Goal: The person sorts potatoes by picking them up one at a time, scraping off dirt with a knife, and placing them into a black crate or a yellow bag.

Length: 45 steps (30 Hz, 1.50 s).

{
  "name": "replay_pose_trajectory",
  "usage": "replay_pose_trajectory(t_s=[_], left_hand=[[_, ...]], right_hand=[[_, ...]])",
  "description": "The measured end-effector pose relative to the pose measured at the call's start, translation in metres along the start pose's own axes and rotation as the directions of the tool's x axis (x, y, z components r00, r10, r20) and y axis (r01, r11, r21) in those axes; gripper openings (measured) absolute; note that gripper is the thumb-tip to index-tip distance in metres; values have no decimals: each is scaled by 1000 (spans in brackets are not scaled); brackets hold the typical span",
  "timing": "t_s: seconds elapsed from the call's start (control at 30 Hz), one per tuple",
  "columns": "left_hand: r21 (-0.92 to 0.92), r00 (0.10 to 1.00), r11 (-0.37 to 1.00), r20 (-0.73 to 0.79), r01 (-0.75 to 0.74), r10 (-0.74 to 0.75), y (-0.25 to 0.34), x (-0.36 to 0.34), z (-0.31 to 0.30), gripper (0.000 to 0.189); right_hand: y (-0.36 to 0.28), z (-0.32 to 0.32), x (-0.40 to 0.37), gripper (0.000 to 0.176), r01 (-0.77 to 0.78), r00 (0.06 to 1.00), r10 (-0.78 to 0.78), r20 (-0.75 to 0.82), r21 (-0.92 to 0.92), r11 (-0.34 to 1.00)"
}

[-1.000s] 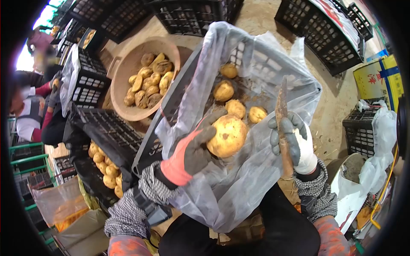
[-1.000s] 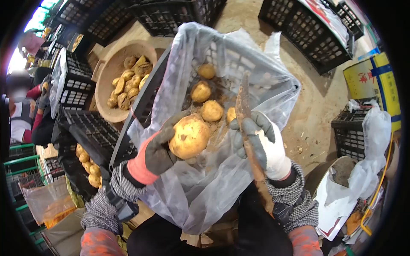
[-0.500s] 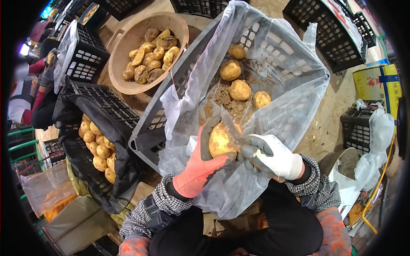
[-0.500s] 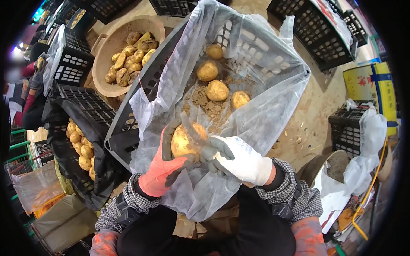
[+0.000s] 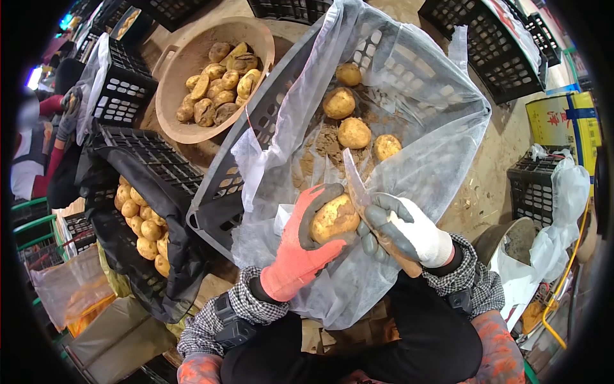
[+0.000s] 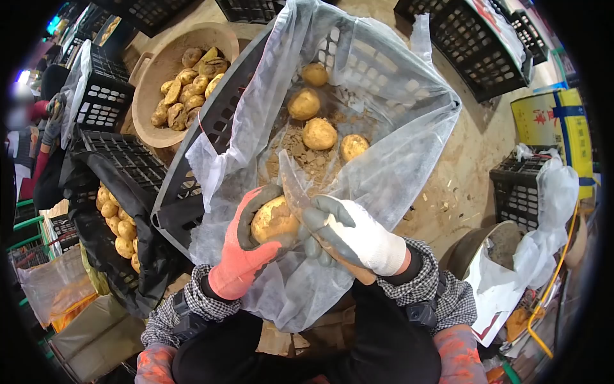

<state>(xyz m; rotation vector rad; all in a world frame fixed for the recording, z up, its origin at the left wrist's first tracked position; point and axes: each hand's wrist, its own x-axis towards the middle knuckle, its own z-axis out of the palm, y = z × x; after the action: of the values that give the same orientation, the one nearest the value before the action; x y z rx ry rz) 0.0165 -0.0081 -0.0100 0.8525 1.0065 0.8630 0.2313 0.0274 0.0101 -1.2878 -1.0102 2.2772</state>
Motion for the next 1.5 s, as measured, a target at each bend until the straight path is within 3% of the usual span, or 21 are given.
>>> replay_pose_trajectory(t_s=[0.03, 0.07, 0.13, 0.17, 0.23, 0.3, 0.37, 0.43, 0.57, 0.6, 0.63, 0.7, 0.83, 0.9, 0.97, 1.03, 1.07, 1.13, 1.27, 1.43, 1.5], left_hand=[[184, 991, 973, 37, -136, 132, -7, 0, -3, 67], [183, 991, 974, 38, -135, 131, -4, -1, -1, 67], [-58, 984, 984, -43, 171, -173, 4, -4, 4, 64], [-57, 983, 983, -41, 174, -177, 1, -3, 3, 64], [121, 990, 983, 32, -137, 134, -4, -1, -1, 66], [164, 993, 979, 13, -119, 118, -1, -1, 0, 65], [209, 995, 973, -7, -95, 98, 2, -2, 2, 64], [74, 992, 992, -81, 105, -99, 5, -3, 6, 63], [164, 995, 985, -94, 50, -35, -1, -5, 2, 65], [50, 994, 996, -75, 80, -76, -1, -4, 2, 67], [-62, 992, 992, -52, 113, -116, -2, -4, 2, 69], [-84, 992, 990, -49, 111, -115, 0, -5, 4, 70], [-240, 992, 963, -6, 124, -129, 11, 0, 8, 69], [-253, 987, 955, 1, 154, -159, 5, 0, 2, 67], [-252, 981, 949, 10, 189, -193, 5, 0, -1, 65], [38, 998, 999, 58, 2, -5, 7, 4, 0, 70], [36, 998, 999, 56, 1, -3, 6, 5, 0, 70], [-559, 977, 802, 92, 211, -193, 3, 6, 3, 78], [-477, 972, 853, 194, 211, -132, 10, 4, 3, 87], [-259, 990, 958, 96, 126, -104, -4, 3, 3, 91], [-296, 991, 946, 65, 132, -118, 3, 3, 3, 90]], right_hand=[[1, -1, 0, 36, 13, 997, -10, 75, -39, 999], [1, -2, 1, 37, 29, 989, -18, 150, -76, 997], [2, -3, 0, 38, 43, 987, -38, 158, -30, 999], [3, -2, -2, 40, 57, 985, -59, 165, 14, 998], [4, -1, -3, 41, 75, 982, -84, 170, 57, 996], [4, 1, -3, 42, 37, 999, -37, 17, 25, 999], [2, 3, -2, 47, -12, 999, 12, 41, 8, 1000], [-1, -2, 0, 49, 59, 961, 22, 277, -282, 958], [4, 1, -3, 45, 114, 993, -107, 52, -158, 981], [7, -1, -1, 43, 172, 978, -150, 143, -149, 974], [4, -2, 0, 43, 158, 978, -106, 181, -300, 941], [3, -2, 1, 44, 99, 980, -41, 194, -300, 949], [8, -1, -2, 45, 105, 994, -104, 15, -170, 980], [13, -5, 1, 48, 132, 985, -115, 129, -132, 983], [14, -5, 1, 50, 114, 976, -64, 207, -241, 964], [20, -7, -2, 49, 162, 979, -160, 127, 1, 987], [13, -1, -3, 38, 92, 996, -91, -10, 134, 987], [7, 6, -2, 34, 59, 998, -55, -37, 97, 994], [-3, 5, -2, 31, 29, 997, -20, -76, 110, 993], [6, 6, -2, 32, 73, 997, -72, -14, 101, 992], [6, 2, -1, 30, 39, 999, -40, 14, 50, 998]])
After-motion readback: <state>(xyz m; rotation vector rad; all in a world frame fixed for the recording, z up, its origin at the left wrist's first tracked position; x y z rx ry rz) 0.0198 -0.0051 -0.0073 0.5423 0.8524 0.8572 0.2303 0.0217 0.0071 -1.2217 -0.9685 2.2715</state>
